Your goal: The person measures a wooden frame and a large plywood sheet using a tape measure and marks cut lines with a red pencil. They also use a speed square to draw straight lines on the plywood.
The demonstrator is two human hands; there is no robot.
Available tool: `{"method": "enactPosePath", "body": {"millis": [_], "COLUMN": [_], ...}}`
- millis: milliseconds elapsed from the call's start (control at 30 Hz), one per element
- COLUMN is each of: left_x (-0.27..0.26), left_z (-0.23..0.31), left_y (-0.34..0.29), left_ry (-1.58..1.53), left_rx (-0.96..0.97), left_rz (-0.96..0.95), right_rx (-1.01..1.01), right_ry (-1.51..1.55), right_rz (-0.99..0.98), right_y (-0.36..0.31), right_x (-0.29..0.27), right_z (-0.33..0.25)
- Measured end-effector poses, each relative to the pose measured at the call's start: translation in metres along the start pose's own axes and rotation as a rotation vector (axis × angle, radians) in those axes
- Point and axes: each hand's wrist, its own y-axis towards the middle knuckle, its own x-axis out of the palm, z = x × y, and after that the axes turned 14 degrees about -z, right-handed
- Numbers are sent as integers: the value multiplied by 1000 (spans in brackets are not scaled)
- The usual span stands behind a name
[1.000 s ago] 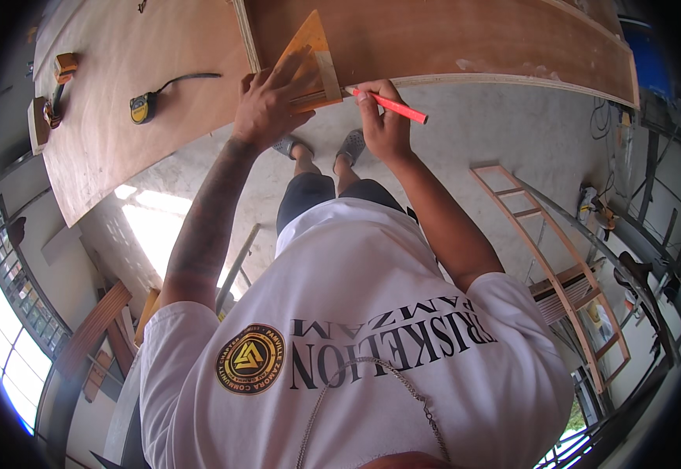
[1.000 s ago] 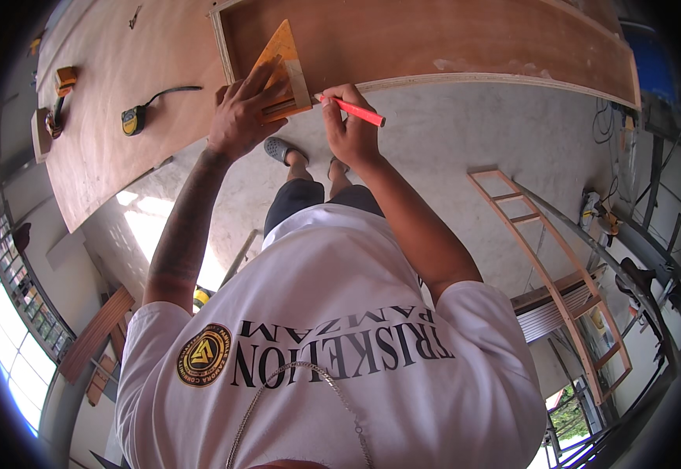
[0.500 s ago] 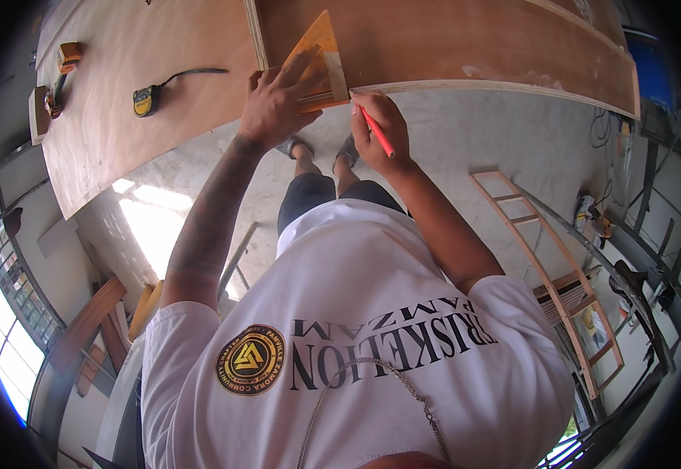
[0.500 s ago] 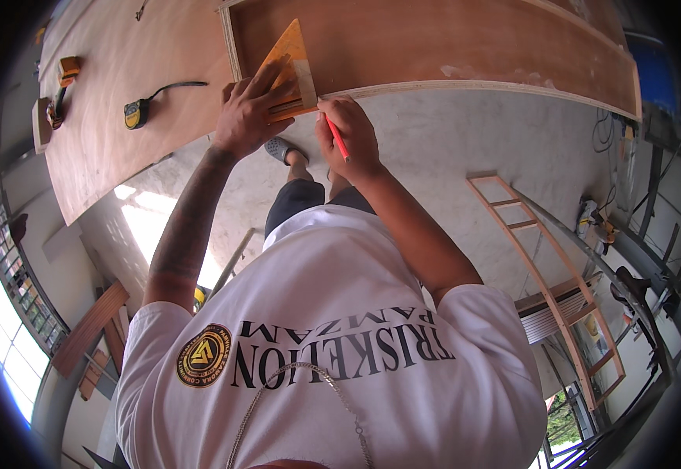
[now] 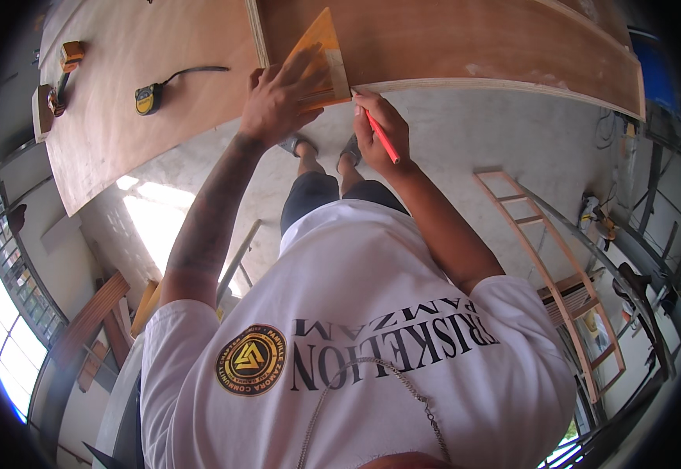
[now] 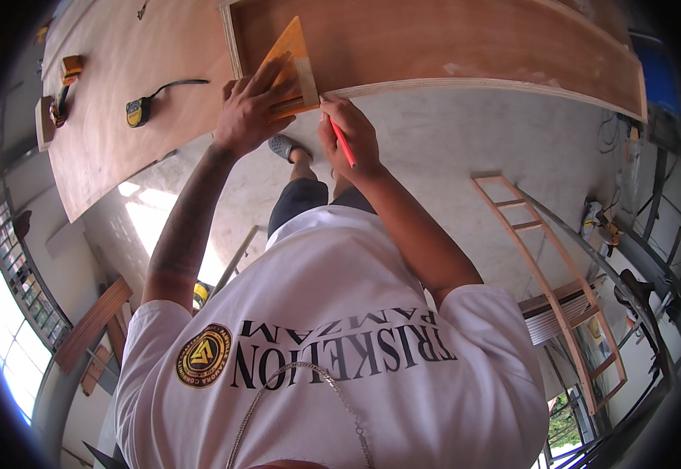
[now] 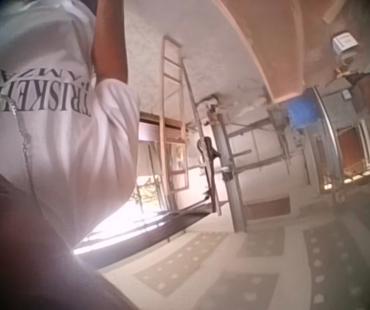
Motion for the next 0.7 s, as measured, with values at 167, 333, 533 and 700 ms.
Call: {"method": "enactPosePath", "body": {"millis": [167, 333, 533, 700], "left_x": [0, 1, -6, -7], "left_z": [0, 2, 8, 6], "left_y": [1, 4, -3, -8], "left_ry": [5, 4, 44, -5], "left_rx": [12, 60, 61, 25], "left_rz": [23, 38, 25, -13], "right_rx": [-6, 107, 196, 245], "right_ry": [-37, 4, -32, -82], "right_rz": [-28, -31, -65, -34], "right_y": [-4, -12, -24, -85], "right_x": [-6, -8, -11, -47], "right_z": [-2, -11, -25, -71]}}
